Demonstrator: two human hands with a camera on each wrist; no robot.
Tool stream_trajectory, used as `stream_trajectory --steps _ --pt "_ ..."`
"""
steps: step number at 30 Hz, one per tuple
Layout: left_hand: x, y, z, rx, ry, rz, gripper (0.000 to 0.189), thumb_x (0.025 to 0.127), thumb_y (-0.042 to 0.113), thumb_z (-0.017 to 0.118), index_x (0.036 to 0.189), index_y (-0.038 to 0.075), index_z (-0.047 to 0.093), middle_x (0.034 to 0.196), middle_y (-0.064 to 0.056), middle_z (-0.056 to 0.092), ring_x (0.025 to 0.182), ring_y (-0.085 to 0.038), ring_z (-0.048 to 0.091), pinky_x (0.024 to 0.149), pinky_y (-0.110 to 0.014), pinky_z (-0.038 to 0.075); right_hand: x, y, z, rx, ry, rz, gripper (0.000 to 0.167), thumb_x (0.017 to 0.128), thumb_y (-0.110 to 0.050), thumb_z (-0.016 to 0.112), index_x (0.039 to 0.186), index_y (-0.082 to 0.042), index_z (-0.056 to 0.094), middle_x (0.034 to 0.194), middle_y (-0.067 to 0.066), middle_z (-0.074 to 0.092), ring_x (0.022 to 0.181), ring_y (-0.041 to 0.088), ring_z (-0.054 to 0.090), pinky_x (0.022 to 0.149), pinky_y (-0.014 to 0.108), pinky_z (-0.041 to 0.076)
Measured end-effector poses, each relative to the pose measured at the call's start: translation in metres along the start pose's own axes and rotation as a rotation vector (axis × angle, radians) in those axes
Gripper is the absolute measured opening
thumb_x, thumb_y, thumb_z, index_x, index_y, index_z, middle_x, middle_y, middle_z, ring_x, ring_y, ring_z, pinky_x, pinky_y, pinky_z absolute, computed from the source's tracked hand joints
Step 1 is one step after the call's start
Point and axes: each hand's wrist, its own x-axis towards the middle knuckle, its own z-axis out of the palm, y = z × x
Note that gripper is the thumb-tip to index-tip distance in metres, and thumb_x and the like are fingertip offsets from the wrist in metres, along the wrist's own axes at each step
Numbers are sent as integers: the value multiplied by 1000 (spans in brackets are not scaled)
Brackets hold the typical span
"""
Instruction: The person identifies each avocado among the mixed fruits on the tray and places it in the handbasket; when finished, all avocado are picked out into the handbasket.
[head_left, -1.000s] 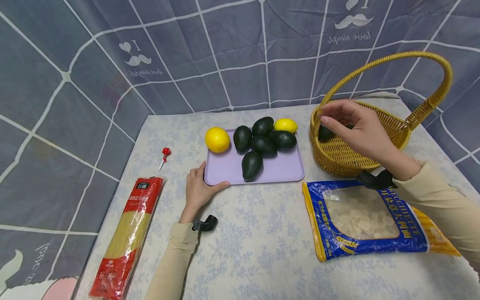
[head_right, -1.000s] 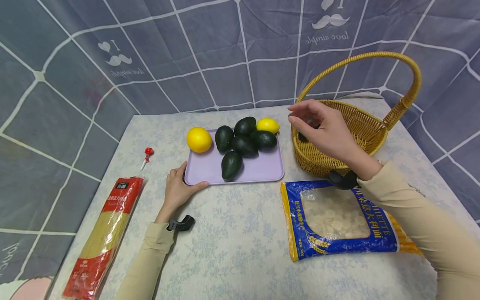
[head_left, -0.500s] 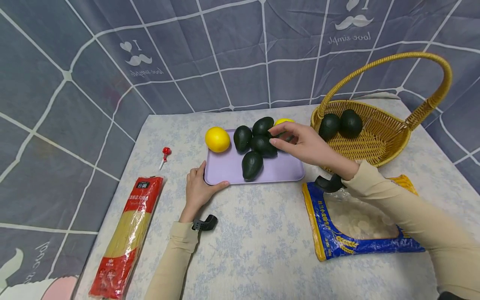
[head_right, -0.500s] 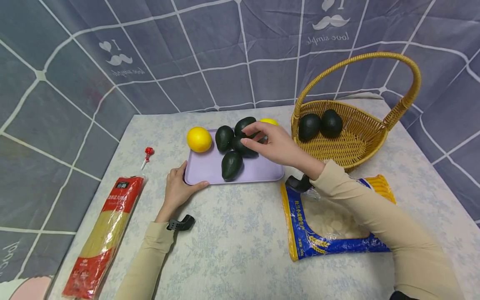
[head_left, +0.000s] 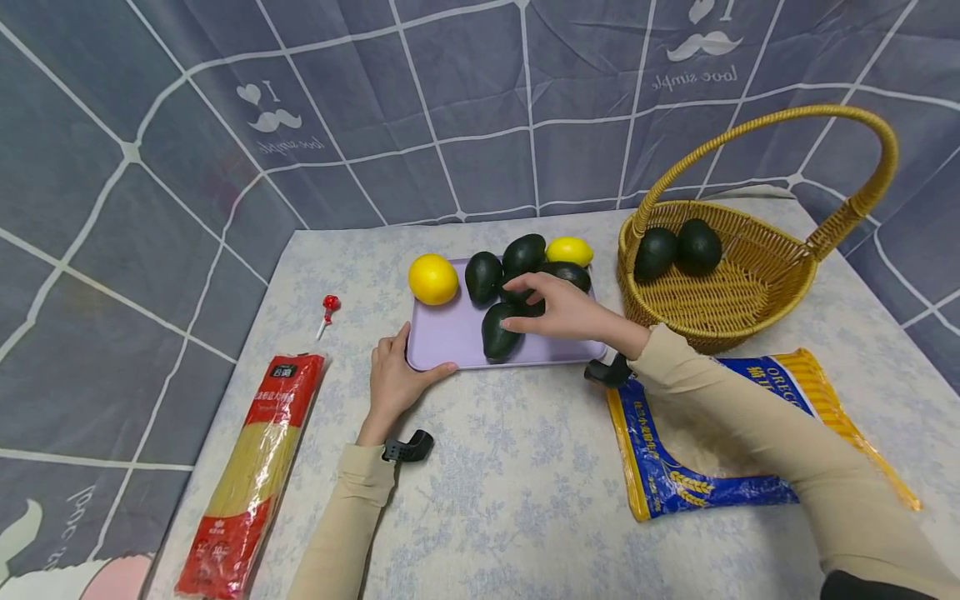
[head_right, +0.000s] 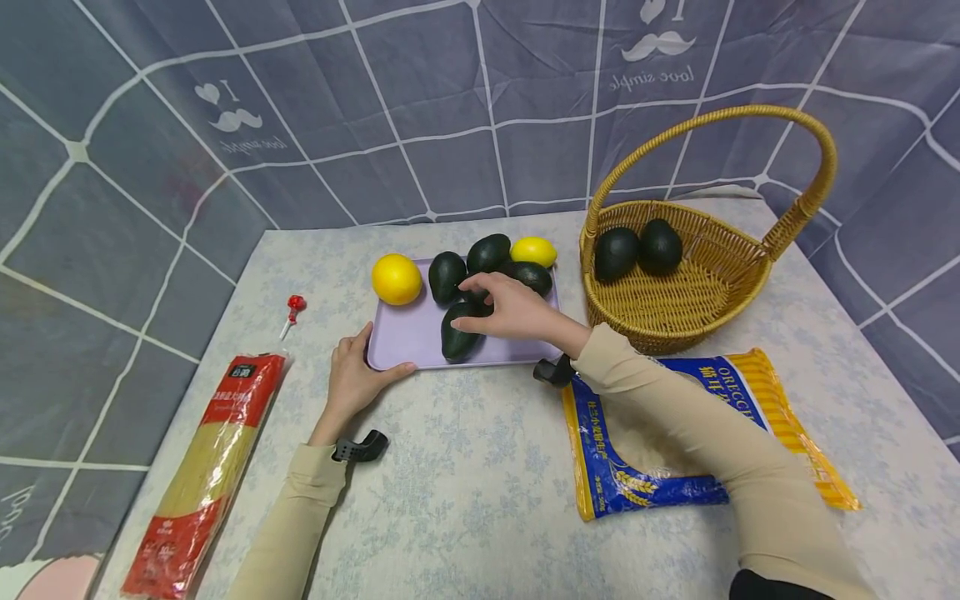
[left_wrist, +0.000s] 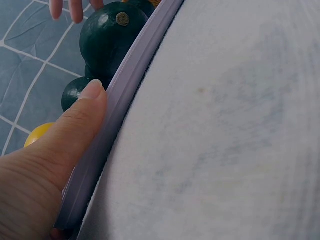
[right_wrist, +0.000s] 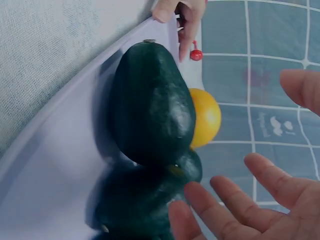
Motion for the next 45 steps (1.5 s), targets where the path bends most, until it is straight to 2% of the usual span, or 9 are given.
stream_trajectory --steps 10,18,26,28,36,45 --pt "1 -1 1 -5 1 2 108 65 50 84 146 0 33 115 -23 45 102 -34 39 83 -44 33 9 5 18 -81 11 73 61 82 -44 70 131 -10 55 126 12 54 102 28 55 85 42 43" --pt "-2 -2 2 -28 66 62 112 63 64 77 143 -4 37 109 -23 45 96 -34 39 78 -44 33 7 1 24 -111 36 139 66 83 -47 69 132 -7 52 121 13 56 101 27 54 85 44 41" --pt "0 -3 2 -2 13 20 109 64 49 84 146 -1 33 113 -22 44 100 -34 38 82 -44 33 9 3 30 -134 41 163 69 84 -50 66 133 -5 49 112 14 58 96 26 55 82 41 43" --pt "1 -4 2 7 9 19 108 64 49 84 146 -1 33 113 -22 45 99 -33 38 82 -43 33 10 4 31 -134 32 175 71 84 -51 65 134 -4 48 111 14 59 95 26 56 82 41 44" --pt "0 -4 3 9 23 27 108 64 48 84 145 -2 34 112 -23 45 98 -34 39 81 -44 33 15 5 38 -160 -11 213 78 85 -55 62 139 -3 41 130 22 53 115 35 51 94 46 39" --pt "1 -3 3 12 9 14 108 65 49 84 146 -1 33 113 -22 44 99 -34 38 81 -44 34 20 5 48 -198 7 187 74 86 -53 62 137 -4 41 120 21 58 106 34 57 88 46 42"
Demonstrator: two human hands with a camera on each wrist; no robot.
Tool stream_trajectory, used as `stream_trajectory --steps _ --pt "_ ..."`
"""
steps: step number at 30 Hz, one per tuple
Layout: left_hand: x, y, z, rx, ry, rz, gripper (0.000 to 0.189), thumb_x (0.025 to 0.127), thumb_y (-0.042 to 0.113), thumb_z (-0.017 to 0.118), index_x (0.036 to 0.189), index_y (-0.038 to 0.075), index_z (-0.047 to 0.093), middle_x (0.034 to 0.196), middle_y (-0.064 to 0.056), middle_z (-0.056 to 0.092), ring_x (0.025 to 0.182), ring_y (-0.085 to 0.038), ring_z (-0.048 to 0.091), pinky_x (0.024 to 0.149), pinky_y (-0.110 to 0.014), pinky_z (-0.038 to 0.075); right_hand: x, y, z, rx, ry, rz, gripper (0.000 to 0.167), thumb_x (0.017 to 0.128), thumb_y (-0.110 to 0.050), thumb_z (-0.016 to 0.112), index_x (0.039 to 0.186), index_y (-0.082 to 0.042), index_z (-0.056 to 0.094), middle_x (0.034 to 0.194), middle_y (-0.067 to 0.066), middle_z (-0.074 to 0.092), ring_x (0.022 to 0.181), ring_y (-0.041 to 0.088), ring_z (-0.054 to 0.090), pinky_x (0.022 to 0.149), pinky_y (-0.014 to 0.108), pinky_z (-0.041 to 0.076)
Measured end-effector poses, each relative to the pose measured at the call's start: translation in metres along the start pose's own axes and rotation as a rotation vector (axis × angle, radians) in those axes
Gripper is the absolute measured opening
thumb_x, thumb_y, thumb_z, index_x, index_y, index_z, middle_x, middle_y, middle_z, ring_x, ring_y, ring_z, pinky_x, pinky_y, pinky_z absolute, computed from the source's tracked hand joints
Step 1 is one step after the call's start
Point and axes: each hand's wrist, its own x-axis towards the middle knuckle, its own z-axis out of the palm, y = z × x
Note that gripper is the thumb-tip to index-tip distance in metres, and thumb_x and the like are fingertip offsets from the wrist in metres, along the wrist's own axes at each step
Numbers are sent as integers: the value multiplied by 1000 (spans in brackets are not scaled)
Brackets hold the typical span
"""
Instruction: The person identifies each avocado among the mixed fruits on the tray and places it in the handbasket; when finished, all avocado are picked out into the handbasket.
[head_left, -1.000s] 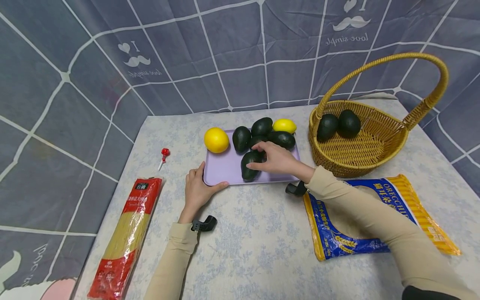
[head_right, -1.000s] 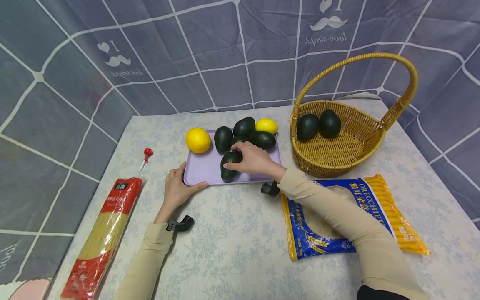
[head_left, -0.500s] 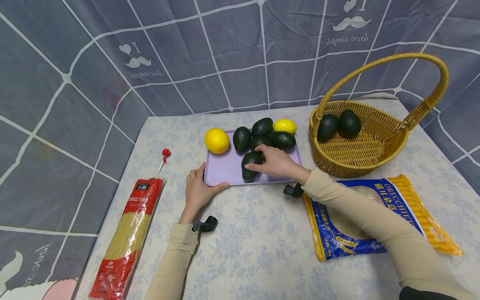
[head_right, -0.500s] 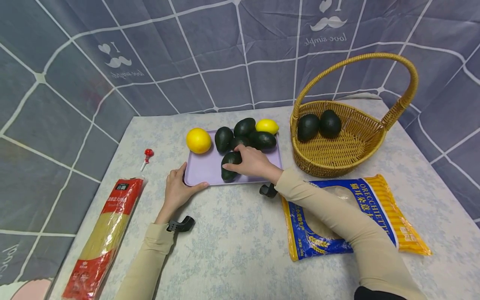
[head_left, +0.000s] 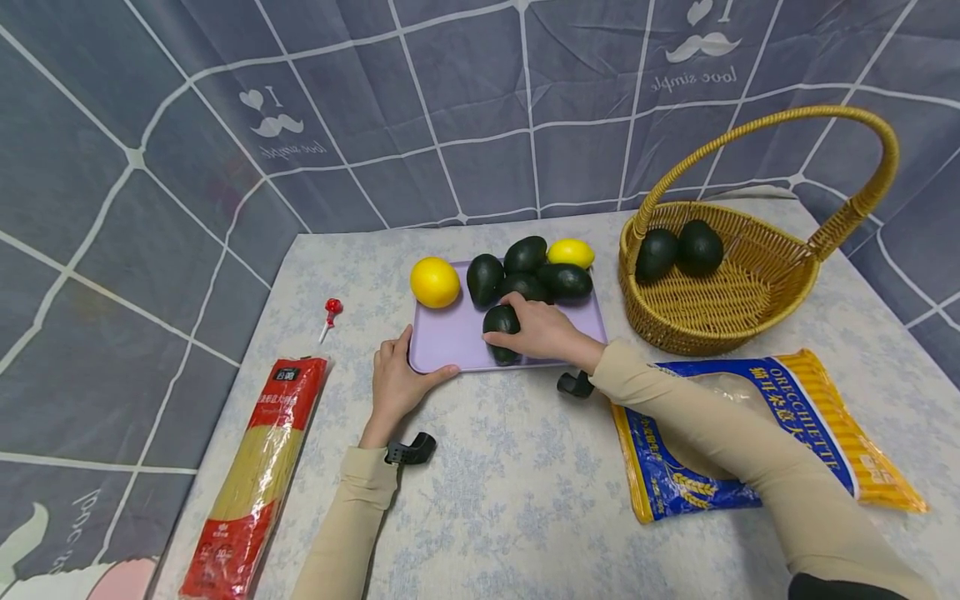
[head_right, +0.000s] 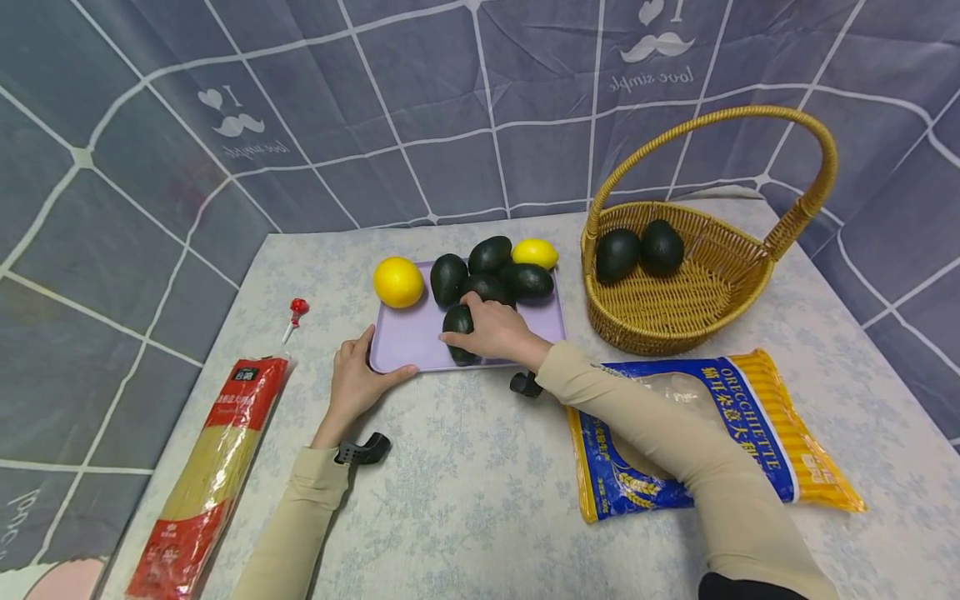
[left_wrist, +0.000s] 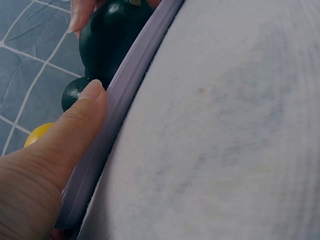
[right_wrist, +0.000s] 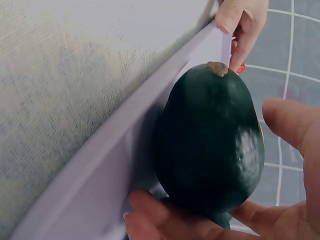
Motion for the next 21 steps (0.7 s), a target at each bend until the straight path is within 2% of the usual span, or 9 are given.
stream_trajectory --steps 13,21 --pt "-1 1 -1 -5 -1 -1 108 65 50 83 146 -1 32 113 -22 44 100 -34 39 82 -44 33 -1 -2 4 -22 22 -8 67 86 -49 64 134 -8 43 117 17 61 104 29 57 87 44 43" --pt "1 0 -1 -9 -3 -7 107 66 51 82 146 0 33 112 -22 44 99 -33 39 82 -43 33 2 2 6 55 13 -18 67 84 -47 67 134 -9 43 124 17 57 111 30 53 92 44 40"
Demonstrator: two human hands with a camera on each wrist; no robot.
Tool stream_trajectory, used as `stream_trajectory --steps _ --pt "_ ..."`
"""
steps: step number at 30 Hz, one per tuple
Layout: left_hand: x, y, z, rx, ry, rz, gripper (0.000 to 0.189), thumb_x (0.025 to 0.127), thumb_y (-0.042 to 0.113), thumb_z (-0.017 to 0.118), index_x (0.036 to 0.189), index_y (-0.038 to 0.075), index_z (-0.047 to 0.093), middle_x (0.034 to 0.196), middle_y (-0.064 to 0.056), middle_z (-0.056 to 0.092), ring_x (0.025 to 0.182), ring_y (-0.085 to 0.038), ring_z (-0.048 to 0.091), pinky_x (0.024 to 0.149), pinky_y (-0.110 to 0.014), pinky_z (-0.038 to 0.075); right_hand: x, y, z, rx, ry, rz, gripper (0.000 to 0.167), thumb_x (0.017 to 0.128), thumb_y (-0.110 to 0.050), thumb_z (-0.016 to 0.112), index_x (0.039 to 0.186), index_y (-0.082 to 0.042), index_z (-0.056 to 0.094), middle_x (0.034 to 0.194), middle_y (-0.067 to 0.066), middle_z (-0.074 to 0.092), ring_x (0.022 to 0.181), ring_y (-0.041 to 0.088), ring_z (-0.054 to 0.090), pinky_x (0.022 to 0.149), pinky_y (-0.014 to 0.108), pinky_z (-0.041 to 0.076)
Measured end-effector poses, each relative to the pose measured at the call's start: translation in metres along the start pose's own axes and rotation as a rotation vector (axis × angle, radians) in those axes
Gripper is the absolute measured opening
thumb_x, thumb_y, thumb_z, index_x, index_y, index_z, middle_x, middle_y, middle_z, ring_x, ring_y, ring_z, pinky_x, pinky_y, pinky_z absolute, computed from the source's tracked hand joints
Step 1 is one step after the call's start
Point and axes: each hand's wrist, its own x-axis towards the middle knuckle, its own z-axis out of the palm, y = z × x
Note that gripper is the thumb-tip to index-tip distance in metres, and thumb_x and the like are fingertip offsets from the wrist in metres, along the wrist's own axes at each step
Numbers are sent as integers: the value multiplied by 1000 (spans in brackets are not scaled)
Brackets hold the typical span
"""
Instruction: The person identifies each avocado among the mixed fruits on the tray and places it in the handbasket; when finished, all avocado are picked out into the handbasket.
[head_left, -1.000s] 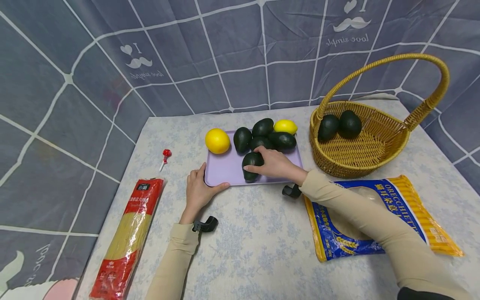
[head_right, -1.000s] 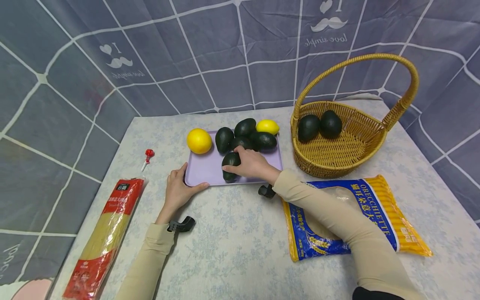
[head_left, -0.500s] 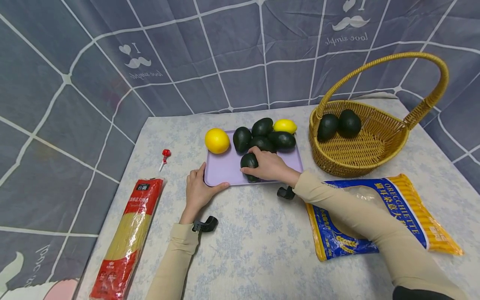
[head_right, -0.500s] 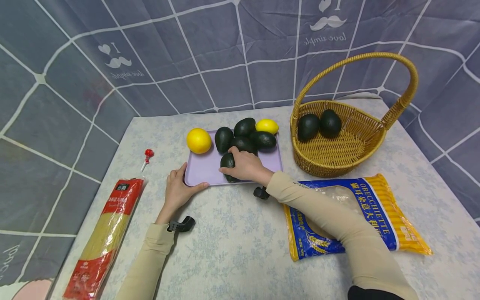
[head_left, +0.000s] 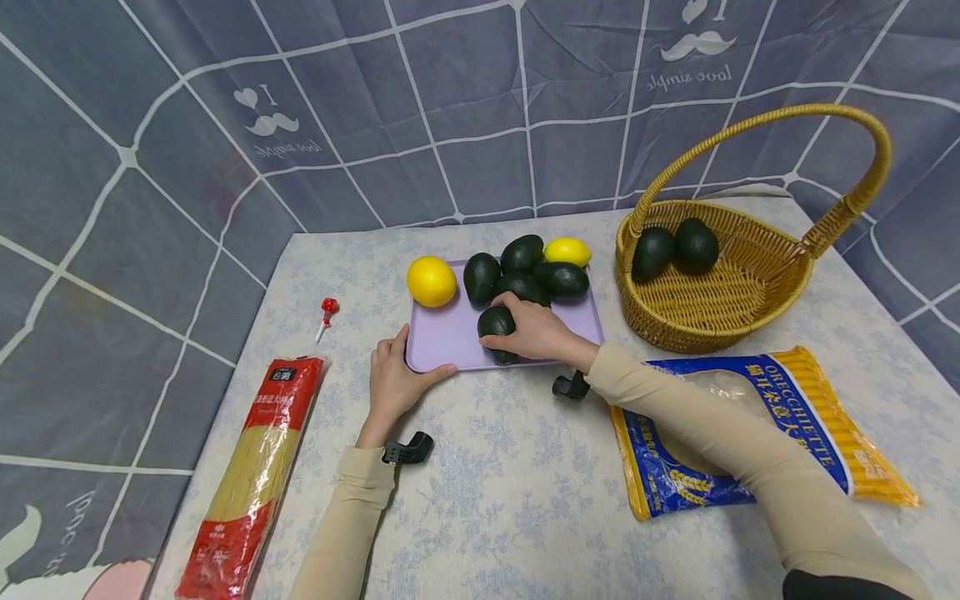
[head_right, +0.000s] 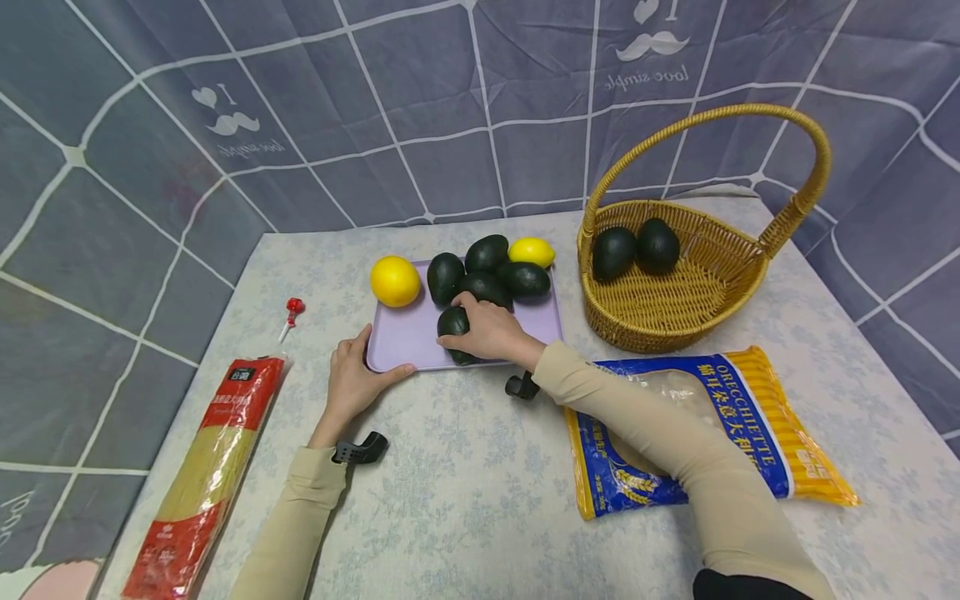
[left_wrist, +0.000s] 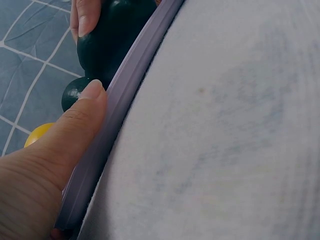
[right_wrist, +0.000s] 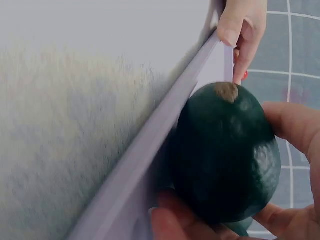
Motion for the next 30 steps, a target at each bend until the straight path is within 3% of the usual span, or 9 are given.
stream_trajectory --steps 14,19,24,30 --pt "1 -2 0 -1 -5 -8 109 66 53 82 147 1 32 111 -20 44 98 -32 39 82 -43 33 -11 6 -6 195 -14 -58 62 79 -42 74 129 -18 46 129 12 53 112 27 51 91 44 41" --pt "1 -2 0 -5 -6 -7 109 65 53 82 147 1 32 110 -20 44 98 -32 38 81 -42 32 -20 10 -13 245 -15 -101 63 79 -43 74 131 -21 47 120 7 56 96 23 53 79 39 43" --pt "1 -1 -1 -7 -1 -3 109 65 52 83 146 0 33 110 -21 44 99 -33 38 81 -43 33 -30 10 -25 291 10 -161 63 79 -39 75 133 -19 49 109 5 58 85 21 52 73 37 43" --pt "1 0 -1 -3 -6 0 109 65 51 83 146 0 32 111 -22 44 99 -33 38 82 -43 32 -42 12 -39 359 70 -200 61 80 -32 77 133 -20 48 115 4 57 89 18 56 75 37 46"
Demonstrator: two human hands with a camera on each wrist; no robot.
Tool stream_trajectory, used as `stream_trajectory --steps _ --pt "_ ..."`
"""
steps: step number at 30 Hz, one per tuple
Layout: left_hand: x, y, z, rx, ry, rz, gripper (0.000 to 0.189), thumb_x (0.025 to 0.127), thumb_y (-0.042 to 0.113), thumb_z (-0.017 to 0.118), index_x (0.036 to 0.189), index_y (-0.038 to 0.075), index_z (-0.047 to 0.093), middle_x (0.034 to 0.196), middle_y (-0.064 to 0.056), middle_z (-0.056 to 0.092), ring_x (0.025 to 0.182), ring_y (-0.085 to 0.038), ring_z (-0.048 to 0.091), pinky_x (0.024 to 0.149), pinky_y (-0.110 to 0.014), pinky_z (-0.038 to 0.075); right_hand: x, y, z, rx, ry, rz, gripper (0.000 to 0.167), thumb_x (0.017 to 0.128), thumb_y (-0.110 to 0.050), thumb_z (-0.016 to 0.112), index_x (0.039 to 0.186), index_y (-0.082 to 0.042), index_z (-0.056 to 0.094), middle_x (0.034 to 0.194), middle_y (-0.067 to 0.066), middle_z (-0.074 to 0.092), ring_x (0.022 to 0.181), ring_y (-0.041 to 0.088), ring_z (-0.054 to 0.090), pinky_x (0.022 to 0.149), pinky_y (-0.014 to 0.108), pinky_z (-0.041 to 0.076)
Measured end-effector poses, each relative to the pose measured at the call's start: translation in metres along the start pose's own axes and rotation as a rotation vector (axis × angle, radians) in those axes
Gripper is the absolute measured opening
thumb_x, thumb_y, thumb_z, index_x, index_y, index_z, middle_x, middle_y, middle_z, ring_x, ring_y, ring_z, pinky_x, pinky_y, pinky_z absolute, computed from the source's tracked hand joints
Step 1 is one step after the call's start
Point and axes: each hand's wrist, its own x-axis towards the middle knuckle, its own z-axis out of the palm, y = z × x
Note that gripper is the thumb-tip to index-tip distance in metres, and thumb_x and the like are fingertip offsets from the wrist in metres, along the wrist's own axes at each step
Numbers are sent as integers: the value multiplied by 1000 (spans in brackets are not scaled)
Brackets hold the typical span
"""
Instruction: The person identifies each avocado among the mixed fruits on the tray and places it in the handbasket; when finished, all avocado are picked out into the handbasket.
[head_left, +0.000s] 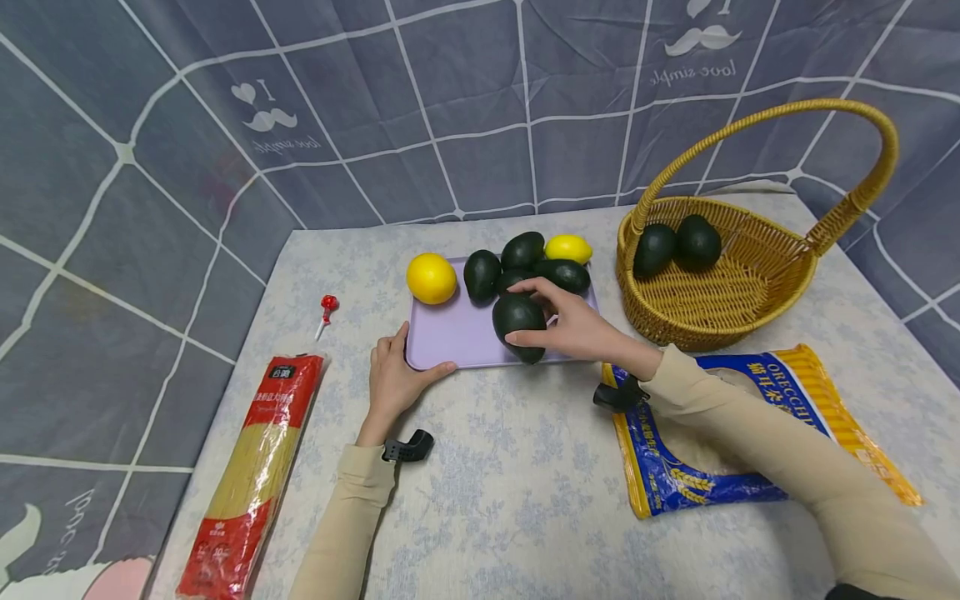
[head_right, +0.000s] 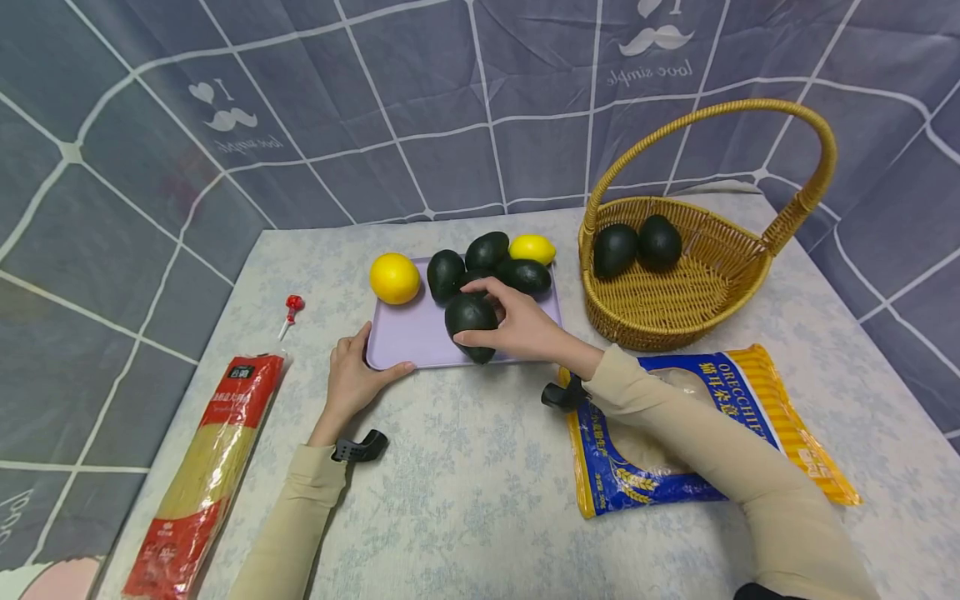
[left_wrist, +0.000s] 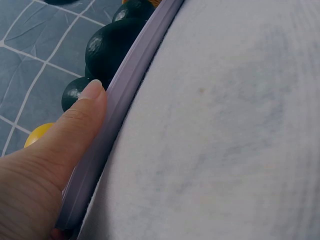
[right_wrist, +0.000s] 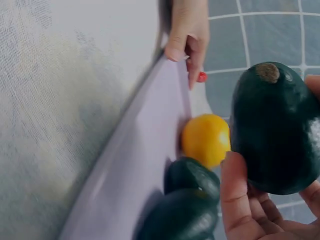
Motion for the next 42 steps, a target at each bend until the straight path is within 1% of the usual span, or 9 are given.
stream_trajectory --steps 6,9,16,20,25,29,35,38,42 --pt "0 0 0 -4 -6 -7 109 65 52 82 147 0 32 110 -21 44 99 -33 38 82 -42 32 -11 -6 -19 97 100 9 62 80 -28 78 134 -19 48 116 6 53 84 23 51 65 33 43" --pt "0 0 0 -5 -7 -10 109 65 52 82 147 1 32 111 -21 44 100 -33 38 82 -43 32 -17 -8 -30 126 166 -9 62 81 -23 77 135 -18 47 116 8 51 85 23 52 65 31 41" --pt "0 0 0 -7 -9 -9 109 65 52 82 147 1 32 112 -22 43 101 -33 38 83 -43 32 -37 -10 -59 215 318 -148 63 82 -4 72 138 -12 44 120 11 47 91 20 61 73 25 51" --pt "0 0 0 -9 -10 -11 109 65 52 82 147 1 32 112 -21 44 101 -33 38 83 -43 32 -50 -12 -77 307 405 -236 64 80 5 70 137 -6 44 121 13 46 97 21 59 74 23 51" --pt "0 1 0 -5 -9 -10 109 65 52 83 147 1 32 111 -21 44 100 -33 38 83 -43 32 -66 -12 -98 423 508 -279 62 78 12 66 135 -3 47 122 15 46 103 22 55 76 21 50" --pt "-1 1 0 -4 -7 -13 109 65 51 83 147 0 32 112 -22 44 101 -33 38 83 -43 32 -77 -8 -115 415 580 -277 61 77 14 63 134 -4 49 122 15 45 101 20 56 74 19 49" --pt "0 -1 1 -7 -9 -13 109 65 53 82 147 1 31 112 -21 44 100 -33 38 83 -42 32 -89 4 -140 426 634 -297 62 76 17 62 133 -1 49 125 15 42 101 19 56 76 18 49" --pt "0 -1 1 -5 -10 -11 109 65 52 82 147 1 31 112 -21 44 100 -33 38 83 -42 33 -93 12 -152 405 669 -254 62 75 18 62 132 -3 50 125 12 39 97 17 57 75 17 48" --pt "1 -1 1 -3 -10 -12 110 65 53 82 147 1 31 112 -21 44 100 -33 38 83 -43 33 -96 23 -170 152 728 -91 63 78 10 67 134 -11 49 117 4 42 81 11 54 72 11 45"
